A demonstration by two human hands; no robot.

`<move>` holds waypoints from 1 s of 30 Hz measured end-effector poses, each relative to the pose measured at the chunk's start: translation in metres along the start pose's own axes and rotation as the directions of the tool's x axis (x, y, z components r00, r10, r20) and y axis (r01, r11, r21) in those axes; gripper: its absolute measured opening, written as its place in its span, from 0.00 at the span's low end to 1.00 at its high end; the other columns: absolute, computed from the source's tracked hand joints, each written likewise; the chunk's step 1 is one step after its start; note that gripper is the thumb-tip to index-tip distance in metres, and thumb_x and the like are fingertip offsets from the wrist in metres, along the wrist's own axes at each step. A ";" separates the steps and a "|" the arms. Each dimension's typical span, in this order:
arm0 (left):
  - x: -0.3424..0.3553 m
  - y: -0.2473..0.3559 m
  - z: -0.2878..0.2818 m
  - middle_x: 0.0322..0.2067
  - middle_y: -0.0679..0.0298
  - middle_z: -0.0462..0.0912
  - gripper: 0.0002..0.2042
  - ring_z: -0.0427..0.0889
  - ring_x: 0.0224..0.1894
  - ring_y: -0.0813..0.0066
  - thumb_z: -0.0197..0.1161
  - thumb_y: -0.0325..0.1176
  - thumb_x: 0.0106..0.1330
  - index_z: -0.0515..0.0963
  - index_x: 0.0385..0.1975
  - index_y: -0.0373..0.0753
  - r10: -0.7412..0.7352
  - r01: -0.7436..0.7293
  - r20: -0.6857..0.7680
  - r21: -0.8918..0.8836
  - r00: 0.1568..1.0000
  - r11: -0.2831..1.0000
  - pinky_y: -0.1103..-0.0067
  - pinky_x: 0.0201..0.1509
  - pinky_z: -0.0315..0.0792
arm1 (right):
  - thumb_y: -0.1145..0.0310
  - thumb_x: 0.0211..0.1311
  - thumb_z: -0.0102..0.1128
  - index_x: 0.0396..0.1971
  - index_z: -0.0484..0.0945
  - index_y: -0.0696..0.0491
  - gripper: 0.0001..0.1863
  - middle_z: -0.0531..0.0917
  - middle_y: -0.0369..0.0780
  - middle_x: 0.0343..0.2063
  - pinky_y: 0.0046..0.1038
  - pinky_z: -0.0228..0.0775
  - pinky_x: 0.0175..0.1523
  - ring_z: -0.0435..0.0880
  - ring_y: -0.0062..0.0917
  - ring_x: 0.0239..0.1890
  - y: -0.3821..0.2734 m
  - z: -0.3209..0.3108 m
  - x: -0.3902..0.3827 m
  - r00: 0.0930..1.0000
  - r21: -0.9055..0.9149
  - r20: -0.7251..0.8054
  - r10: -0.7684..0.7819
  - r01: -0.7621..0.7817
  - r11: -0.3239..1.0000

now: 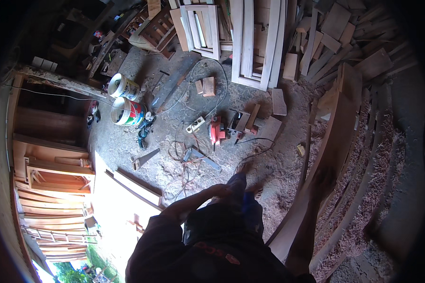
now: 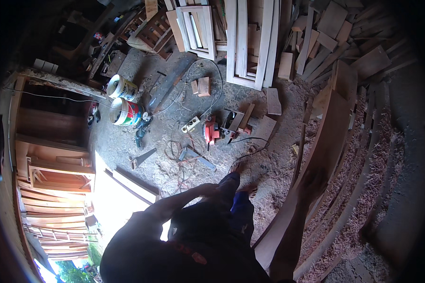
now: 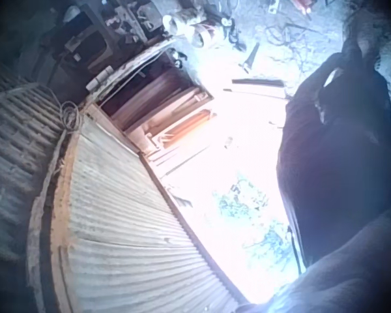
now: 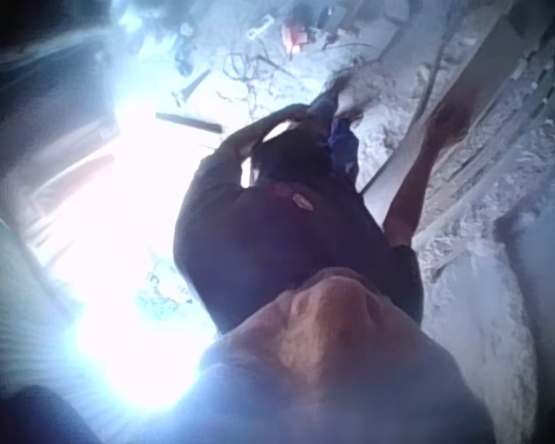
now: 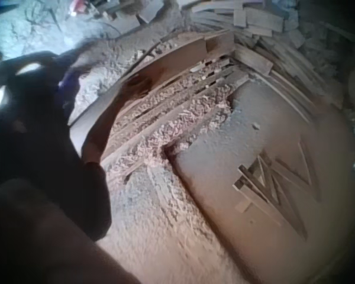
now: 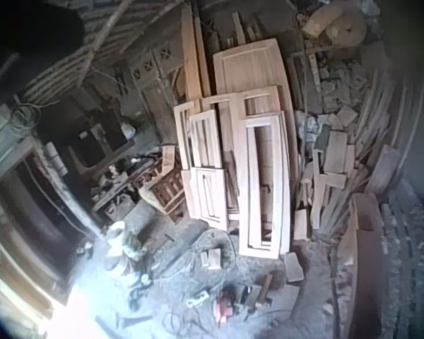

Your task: The person positions a long wooden plank on a workbench, then uses a circular saw to cut it into shorter pieces. After cutting, the person uses a hand planer to smooth the plank's surface.

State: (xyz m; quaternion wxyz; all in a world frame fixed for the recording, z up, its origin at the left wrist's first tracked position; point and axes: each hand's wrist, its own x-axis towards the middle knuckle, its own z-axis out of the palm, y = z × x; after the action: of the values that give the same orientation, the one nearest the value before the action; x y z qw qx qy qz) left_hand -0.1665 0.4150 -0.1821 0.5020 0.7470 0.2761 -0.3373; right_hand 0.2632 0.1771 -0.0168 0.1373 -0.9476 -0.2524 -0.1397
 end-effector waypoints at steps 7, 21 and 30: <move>-0.004 -0.110 0.114 0.67 0.35 0.67 0.44 0.73 0.64 0.31 0.62 0.64 0.65 0.56 0.77 0.50 -0.008 -0.004 -0.228 -0.053 0.974 0.999 0.51 0.68 0.69 | 0.70 0.71 0.59 0.62 0.75 0.57 0.21 0.80 0.53 0.54 0.45 0.74 0.61 0.80 0.49 0.56 -0.123 0.021 -0.050 0.868 0.531 0.164 -0.469 0.323 0.783; -0.015 -0.092 0.080 0.65 0.44 0.72 0.24 0.73 0.63 0.36 0.64 0.44 0.66 0.77 0.61 0.46 -0.340 0.265 -0.387 -0.235 0.857 0.935 0.50 0.63 0.72 | 0.66 0.57 0.60 0.32 0.86 0.53 0.09 0.86 0.45 0.37 0.44 0.79 0.42 0.86 0.40 0.41 -0.365 0.423 -0.192 0.126 0.479 0.711 -0.692 0.634 0.607; -0.031 -0.101 0.021 0.64 0.56 0.77 0.21 0.76 0.63 0.48 0.67 0.45 0.65 0.82 0.57 0.47 -0.564 0.346 -0.332 -0.528 0.756 0.776 0.58 0.67 0.71 | 0.60 0.55 0.65 0.24 0.88 0.44 0.07 0.87 0.36 0.27 0.42 0.74 0.39 0.86 0.32 0.37 -0.364 0.603 -0.171 -0.042 0.165 0.873 -0.485 0.963 0.214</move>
State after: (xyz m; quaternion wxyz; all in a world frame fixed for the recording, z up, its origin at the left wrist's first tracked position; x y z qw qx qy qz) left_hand -0.2664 0.4275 -0.2203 0.4720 0.5811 0.6356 -0.1886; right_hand 0.0501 0.6048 -0.5615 -0.3576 -0.5607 -0.7226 0.1887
